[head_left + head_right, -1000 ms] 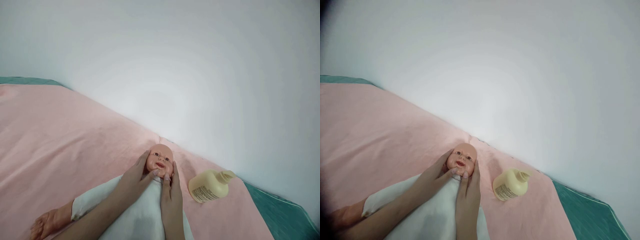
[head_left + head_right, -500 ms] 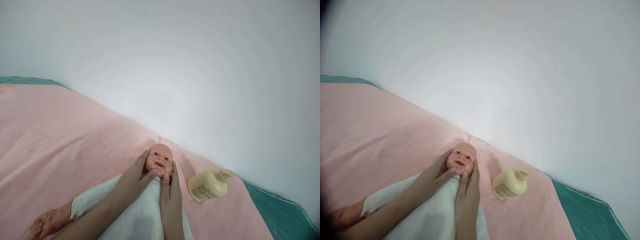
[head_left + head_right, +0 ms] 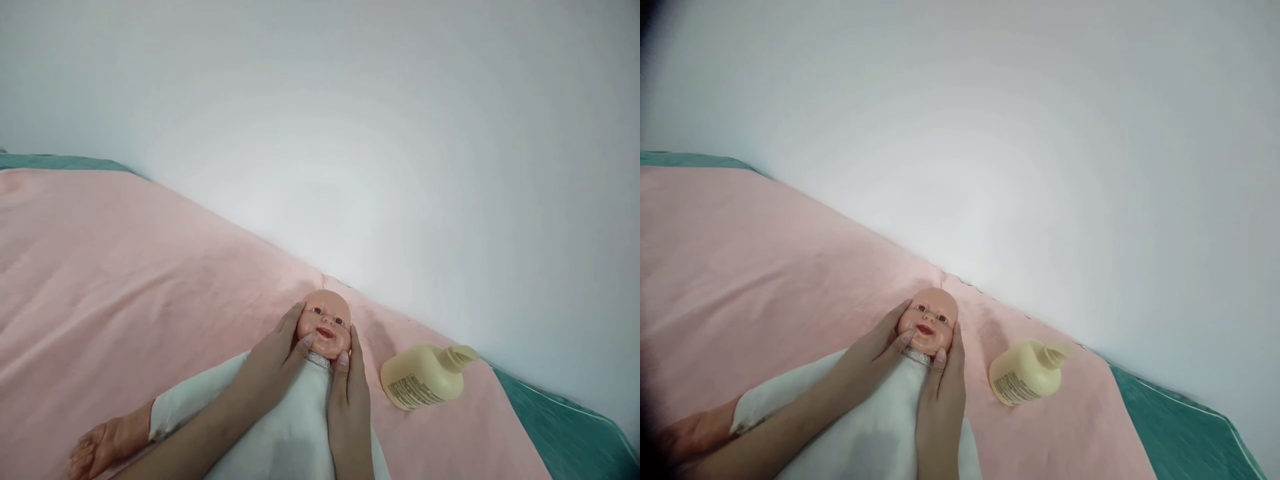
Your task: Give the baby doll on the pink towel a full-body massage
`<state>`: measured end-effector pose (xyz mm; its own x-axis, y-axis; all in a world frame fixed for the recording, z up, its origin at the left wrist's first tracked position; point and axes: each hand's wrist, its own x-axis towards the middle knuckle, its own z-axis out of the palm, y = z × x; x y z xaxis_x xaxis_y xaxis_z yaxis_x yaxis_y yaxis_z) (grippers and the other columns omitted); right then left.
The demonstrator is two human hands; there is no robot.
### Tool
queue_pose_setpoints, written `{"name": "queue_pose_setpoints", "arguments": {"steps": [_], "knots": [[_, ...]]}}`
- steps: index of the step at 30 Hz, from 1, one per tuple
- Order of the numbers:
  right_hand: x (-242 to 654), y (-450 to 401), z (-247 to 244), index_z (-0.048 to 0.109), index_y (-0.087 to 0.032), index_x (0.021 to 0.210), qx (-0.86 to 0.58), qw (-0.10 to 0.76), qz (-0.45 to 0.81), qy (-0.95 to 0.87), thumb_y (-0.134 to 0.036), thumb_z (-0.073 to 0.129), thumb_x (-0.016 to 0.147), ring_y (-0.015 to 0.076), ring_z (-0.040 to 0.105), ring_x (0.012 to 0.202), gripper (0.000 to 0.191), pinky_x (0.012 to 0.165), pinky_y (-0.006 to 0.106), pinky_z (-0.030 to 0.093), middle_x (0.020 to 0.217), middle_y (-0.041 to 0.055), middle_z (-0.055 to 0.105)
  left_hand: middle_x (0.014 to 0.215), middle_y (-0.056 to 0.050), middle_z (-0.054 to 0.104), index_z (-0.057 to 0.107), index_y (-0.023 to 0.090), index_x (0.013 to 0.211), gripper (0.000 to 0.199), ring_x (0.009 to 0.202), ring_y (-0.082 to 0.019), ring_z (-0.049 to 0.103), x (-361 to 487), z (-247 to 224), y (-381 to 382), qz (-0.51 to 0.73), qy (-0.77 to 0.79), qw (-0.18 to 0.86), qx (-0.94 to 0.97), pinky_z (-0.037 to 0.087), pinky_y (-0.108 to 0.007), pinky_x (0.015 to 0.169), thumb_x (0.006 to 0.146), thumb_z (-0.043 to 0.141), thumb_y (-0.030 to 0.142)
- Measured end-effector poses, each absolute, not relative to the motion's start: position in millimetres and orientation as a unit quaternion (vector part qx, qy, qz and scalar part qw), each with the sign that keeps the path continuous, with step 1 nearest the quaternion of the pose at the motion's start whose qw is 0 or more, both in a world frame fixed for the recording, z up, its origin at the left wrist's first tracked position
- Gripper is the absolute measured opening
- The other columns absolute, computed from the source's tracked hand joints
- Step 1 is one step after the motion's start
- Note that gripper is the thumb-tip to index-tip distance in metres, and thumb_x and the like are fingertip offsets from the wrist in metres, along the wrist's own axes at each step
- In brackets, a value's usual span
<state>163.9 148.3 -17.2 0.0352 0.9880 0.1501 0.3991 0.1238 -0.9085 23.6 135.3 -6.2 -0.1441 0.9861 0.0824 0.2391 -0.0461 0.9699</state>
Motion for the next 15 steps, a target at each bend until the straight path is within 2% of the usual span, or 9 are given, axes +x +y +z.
{"name": "queue_pose_setpoints", "arguments": {"steps": [6,15], "knots": [[163,146,-12,0.031,-0.025,0.146,-0.575,0.437,0.336,-0.605,-0.06,0.038,0.091,0.0241,0.03,0.139,0.066,0.109,0.038,0.034,0.151,0.0036,0.032,0.151,-0.005,0.034,0.027,0.023,0.148,0.059,0.136,-0.025,0.037,23,-7,136,0.484,0.58,0.374,0.538,0.033,-0.041,0.11,0.095,0.032,0.049],[157,140,0,0.029,-0.025,0.146,-0.59,0.428,0.356,-0.584,-0.06,0.043,0.089,0.0259,0.038,0.135,0.069,0.1,0.038,0.043,0.149,0.0047,0.036,0.15,-0.007,0.036,0.027,0.024,0.147,0.066,0.134,-0.028,0.04,23,-4,134,0.487,0.574,0.402,0.521,0.037,-0.043,0.108,0.089,0.047,0.046]]}}
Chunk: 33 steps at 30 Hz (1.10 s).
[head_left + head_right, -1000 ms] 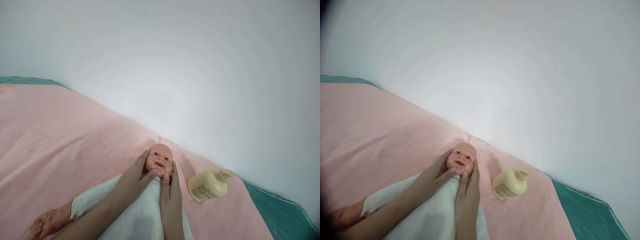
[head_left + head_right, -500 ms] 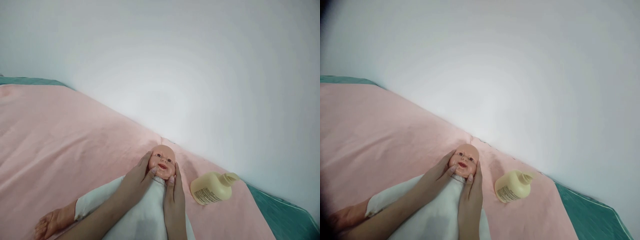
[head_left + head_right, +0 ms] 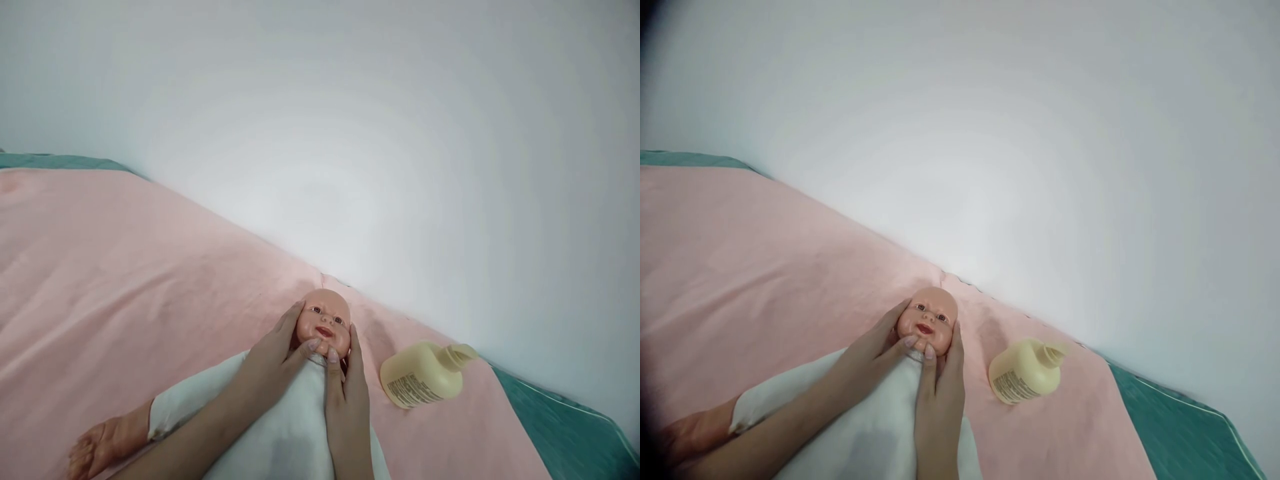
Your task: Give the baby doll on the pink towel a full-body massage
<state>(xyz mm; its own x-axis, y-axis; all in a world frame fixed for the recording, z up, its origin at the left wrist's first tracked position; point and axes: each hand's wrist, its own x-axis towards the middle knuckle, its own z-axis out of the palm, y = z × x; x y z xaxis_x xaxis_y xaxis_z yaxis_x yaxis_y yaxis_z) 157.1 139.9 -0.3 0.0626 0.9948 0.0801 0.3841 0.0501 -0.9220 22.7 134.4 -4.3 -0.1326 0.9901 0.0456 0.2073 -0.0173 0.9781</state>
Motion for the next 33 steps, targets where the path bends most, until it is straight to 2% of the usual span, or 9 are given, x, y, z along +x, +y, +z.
{"name": "queue_pose_setpoints", "arguments": {"steps": [6,13,20,27,33], "knots": [[157.4,140.8,-2.2,0.03,-0.025,0.146,-0.59,0.43,0.351,-0.586,-0.059,0.042,0.089,0.0267,0.038,0.135,0.067,0.099,0.04,0.043,0.149,0.0049,0.036,0.149,-0.007,0.037,0.027,0.024,0.147,0.066,0.132,-0.028,0.042,22.8,-0.9,133.4,0.484,0.573,0.405,0.523,0.04,-0.043,0.105,0.088,0.049,0.042],[158.1,142.3,-7.4,0.031,-0.024,0.146,-0.583,0.44,0.337,-0.594,-0.058,0.036,0.092,0.024,0.031,0.138,0.064,0.108,0.039,0.034,0.151,0.0031,0.032,0.151,-0.007,0.034,0.026,0.023,0.148,0.061,0.135,-0.026,0.037,23.1,-5.4,133.6,0.491,0.568,0.387,0.535,0.034,-0.042,0.11,0.092,0.041,0.044],[158.8,142.9,-8.2,0.03,-0.023,0.146,-0.584,0.437,0.329,-0.6,-0.06,0.033,0.092,0.0235,0.03,0.139,0.065,0.106,0.037,0.036,0.152,0.0032,0.031,0.152,-0.007,0.033,0.026,0.022,0.148,0.061,0.136,-0.026,0.036,23.4,-6.5,134.6,0.491,0.568,0.384,0.537,0.033,-0.043,0.11,0.093,0.036,0.046],[158.0,141.5,-4.0,0.032,-0.025,0.145,-0.578,0.445,0.35,-0.587,-0.058,0.042,0.09,0.0245,0.036,0.135,0.065,0.105,0.038,0.038,0.148,0.0043,0.037,0.152,-0.006,0.033,0.026,0.023,0.148,0.062,0.136,-0.026,0.037,22.8,-5.3,133.7,0.488,0.569,0.389,0.534,0.035,-0.041,0.109,0.092,0.04,0.047],[159.9,143.5,-6.7,0.027,-0.026,0.147,-0.588,0.419,0.346,-0.599,-0.062,0.039,0.09,0.0247,0.032,0.138,0.069,0.106,0.04,0.037,0.151,0.003,0.032,0.152,-0.007,0.032,0.025,0.023,0.148,0.063,0.136,-0.026,0.037,23.5,-7.3,134.7,0.49,0.57,0.392,0.531,0.033,-0.043,0.11,0.092,0.042,0.047]]}}
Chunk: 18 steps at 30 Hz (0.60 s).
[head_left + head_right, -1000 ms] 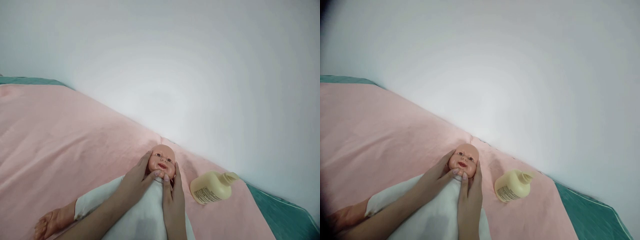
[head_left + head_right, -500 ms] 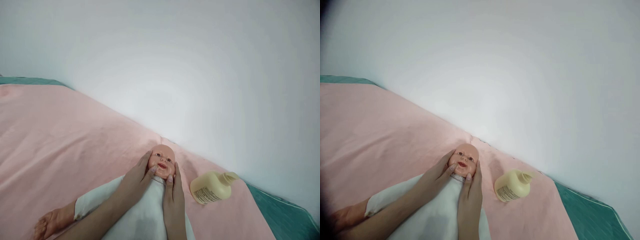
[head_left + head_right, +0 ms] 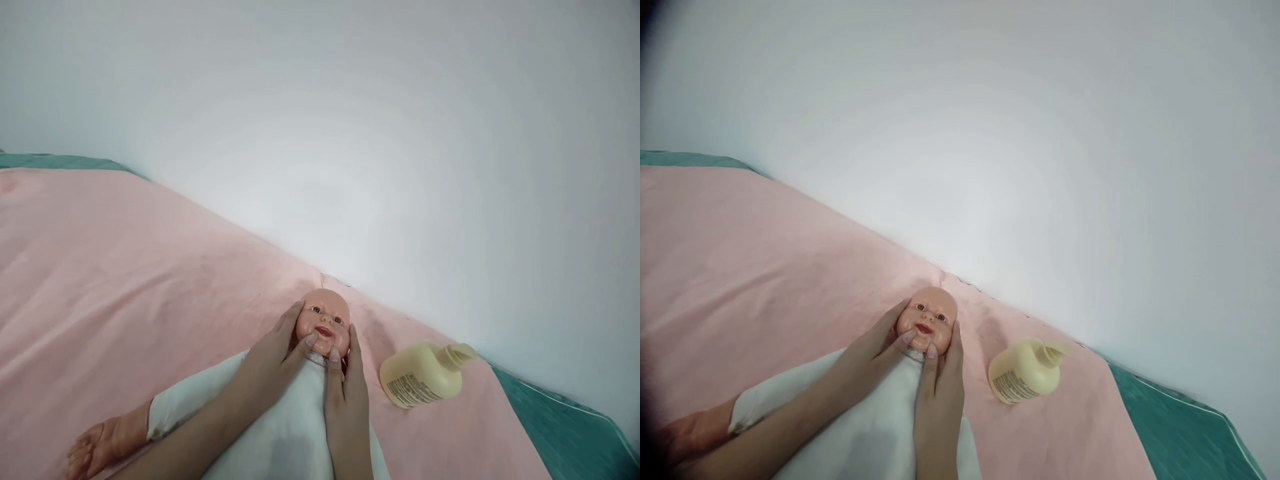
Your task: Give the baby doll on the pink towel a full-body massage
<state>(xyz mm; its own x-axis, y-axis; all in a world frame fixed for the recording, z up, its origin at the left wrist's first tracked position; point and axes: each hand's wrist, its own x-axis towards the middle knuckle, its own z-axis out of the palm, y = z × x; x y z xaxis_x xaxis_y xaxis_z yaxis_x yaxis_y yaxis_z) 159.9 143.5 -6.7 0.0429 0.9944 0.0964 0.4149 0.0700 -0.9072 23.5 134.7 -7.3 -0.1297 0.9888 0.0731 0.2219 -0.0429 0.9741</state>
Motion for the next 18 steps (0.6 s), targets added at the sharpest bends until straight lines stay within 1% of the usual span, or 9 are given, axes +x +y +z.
{"name": "queue_pose_setpoints", "arguments": {"steps": [5,11,14,18], "knots": [[160,143,-6,0.028,-0.027,0.147,-0.585,0.427,0.347,-0.595,-0.059,0.04,0.09,0.0245,0.032,0.138,0.066,0.106,0.039,0.037,0.151,0.0024,0.032,0.152,-0.007,0.032,0.025,0.023,0.148,0.063,0.136,-0.026,0.037,24,-11,135,0.486,0.574,0.389,0.532,0.033,-0.043,0.11,0.092,0.042,0.047],[161,145,-10,0.027,-0.028,0.147,-0.587,0.422,0.347,-0.598,-0.061,0.04,0.09,0.0245,0.033,0.137,0.067,0.106,0.039,0.037,0.151,0.0021,0.033,0.15,-0.006,0.035,0.026,0.025,0.147,0.063,0.133,-0.027,0.041,25,-19,138,0.502,0.571,0.38,0.527,0.038,-0.043,0.107,0.092,0.043,0.048],[162,146,-12,0.026,-0.028,0.147,-0.588,0.415,0.343,-0.604,-0.062,0.039,0.089,0.025,0.032,0.138,0.069,0.105,0.039,0.038,0.152,0.0022,0.031,0.15,-0.007,0.035,0.026,0.024,0.147,0.063,0.133,-0.028,0.041,25,-15,138,0.493,0.573,0.385,0.53,0.037,-0.044,0.107,0.091,0.044,0.047],[164,146,-13,0.025,-0.028,0.148,-0.589,0.412,0.34,-0.607,-0.063,0.037,0.09,0.0252,0.03,0.139,0.069,0.106,0.04,0.038,0.152,0.0017,0.03,0.151,-0.006,0.034,0.025,0.024,0.147,0.063,0.134,-0.027,0.04,24,-9,136,0.486,0.577,0.387,0.53,0.036,-0.044,0.108,0.091,0.043,0.047]]}}
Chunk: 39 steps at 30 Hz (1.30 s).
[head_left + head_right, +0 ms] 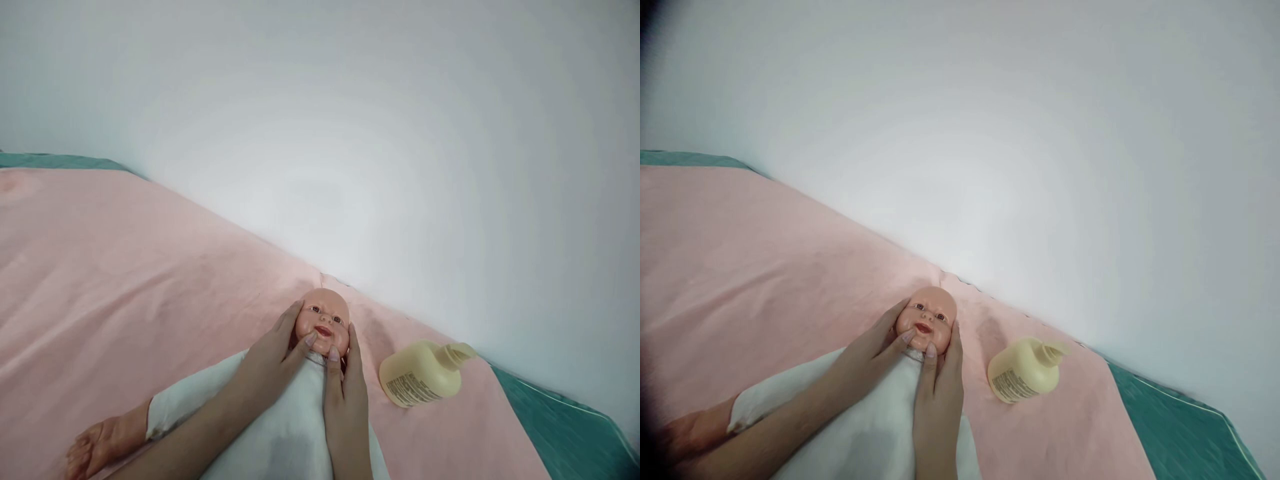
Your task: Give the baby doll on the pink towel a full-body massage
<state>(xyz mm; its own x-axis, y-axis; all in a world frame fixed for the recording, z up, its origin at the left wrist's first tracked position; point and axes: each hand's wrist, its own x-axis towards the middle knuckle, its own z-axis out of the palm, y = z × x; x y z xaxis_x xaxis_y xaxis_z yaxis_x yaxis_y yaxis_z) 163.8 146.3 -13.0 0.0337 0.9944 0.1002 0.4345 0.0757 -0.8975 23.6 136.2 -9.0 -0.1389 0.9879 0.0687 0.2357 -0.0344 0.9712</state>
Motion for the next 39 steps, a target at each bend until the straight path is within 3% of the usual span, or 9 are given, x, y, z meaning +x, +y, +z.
{"name": "queue_pose_setpoints", "arguments": {"steps": [11,24,39], "knots": [[165,148,-17,0.028,-0.028,0.147,-0.573,0.427,0.33,-0.617,-0.062,0.035,0.091,0.0228,0.027,0.14,0.065,0.11,0.039,0.033,0.152,0.0001,0.029,0.151,-0.005,0.035,0.028,0.023,0.147,0.059,0.135,-0.025,0.038,24,-11,137,0.489,0.583,0.373,0.531,0.033,-0.042,0.111,0.095,0.031,0.049],[156,141,-2,0.032,-0.025,0.145,-0.58,0.449,0.367,-0.572,-0.054,0.049,0.087,0.0248,0.041,0.133,0.067,0.103,0.038,0.041,0.147,0.0049,0.039,0.15,-0.006,0.036,0.026,0.024,0.147,0.067,0.133,-0.026,0.041,23,-8,136,0.485,0.574,0.402,0.522,0.039,-0.041,0.106,0.088,0.049,0.046],[165,148,-17,0.027,-0.026,0.147,-0.577,0.421,0.329,-0.618,-0.062,0.031,0.092,0.0223,0.027,0.14,0.066,0.111,0.039,0.031,0.153,0.0011,0.028,0.151,-0.005,0.034,0.027,0.023,0.147,0.058,0.136,-0.024,0.037,25,-10,135,0.487,0.58,0.377,0.533,0.033,-0.04,0.111,0.095,0.032,0.047]]}}
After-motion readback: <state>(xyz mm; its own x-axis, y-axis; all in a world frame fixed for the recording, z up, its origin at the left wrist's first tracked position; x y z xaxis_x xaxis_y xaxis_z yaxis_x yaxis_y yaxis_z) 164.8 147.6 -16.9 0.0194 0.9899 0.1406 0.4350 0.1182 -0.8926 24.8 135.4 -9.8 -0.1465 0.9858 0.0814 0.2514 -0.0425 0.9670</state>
